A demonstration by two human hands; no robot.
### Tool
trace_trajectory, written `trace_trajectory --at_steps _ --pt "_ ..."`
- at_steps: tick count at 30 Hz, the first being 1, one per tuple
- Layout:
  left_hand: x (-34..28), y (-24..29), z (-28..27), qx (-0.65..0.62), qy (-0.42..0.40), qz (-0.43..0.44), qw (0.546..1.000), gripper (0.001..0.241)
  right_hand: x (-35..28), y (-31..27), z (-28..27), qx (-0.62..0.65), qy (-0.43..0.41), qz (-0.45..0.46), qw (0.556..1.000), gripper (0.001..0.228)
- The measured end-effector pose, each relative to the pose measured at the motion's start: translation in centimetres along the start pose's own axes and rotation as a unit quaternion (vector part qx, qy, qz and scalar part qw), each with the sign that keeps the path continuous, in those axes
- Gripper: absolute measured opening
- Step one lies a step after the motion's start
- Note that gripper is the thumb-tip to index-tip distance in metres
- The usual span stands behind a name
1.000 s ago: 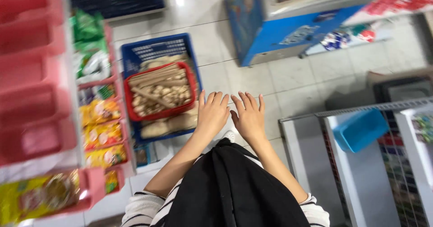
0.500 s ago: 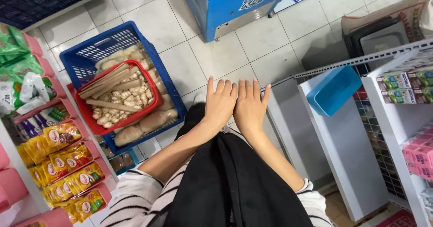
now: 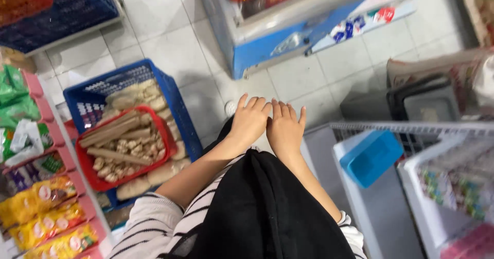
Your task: The person selects seasoning packets from a basket by hand and places them into shelf compartments and containers.
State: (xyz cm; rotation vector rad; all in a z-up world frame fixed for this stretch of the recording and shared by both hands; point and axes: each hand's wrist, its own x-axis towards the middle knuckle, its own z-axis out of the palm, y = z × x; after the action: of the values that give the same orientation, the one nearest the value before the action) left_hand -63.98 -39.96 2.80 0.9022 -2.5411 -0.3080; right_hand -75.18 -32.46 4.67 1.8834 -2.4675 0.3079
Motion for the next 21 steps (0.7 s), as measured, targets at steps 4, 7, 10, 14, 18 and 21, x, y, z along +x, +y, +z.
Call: trace_trajectory --at_steps 4,7,10,14,18,21 --pt "7.8 -4.3 -1.9 -0.05 0.071 -0.024 0.996 0.03 9.3 2.4 -1.9 0.05 0.028 -0.023 0.998 0.047" --pt "12.3 -7.8 -3.5 -0.08 0.089 -0.047 0.992 0.025 15.0 3.6 -2.6 0.075 0.061 -0.048 0.994 0.036" --pt "16.7 -10.2 -4.4 -0.097 0.122 -0.06 0.986 0.028 20.3 4.4 -2.8 0.112 0.096 -0.065 0.987 0.027" --pt "21.2 -12.3 -4.5 -0.112 0.145 -0.091 0.979 0.025 25.1 5.6 -3.7 0.165 0.117 -0.099 0.974 0.018" --pt "25.5 -15.5 -4.4 -0.093 0.176 -0.107 0.974 0.025 32.3 7.2 -4.4 0.212 0.116 -0.15 0.959 0.016" --pt "28.0 -17.9 -2.6 -0.098 0.181 -0.15 0.967 0.02 38.4 8.7 -4.0 0.199 0.088 -0.193 0.957 0.016"
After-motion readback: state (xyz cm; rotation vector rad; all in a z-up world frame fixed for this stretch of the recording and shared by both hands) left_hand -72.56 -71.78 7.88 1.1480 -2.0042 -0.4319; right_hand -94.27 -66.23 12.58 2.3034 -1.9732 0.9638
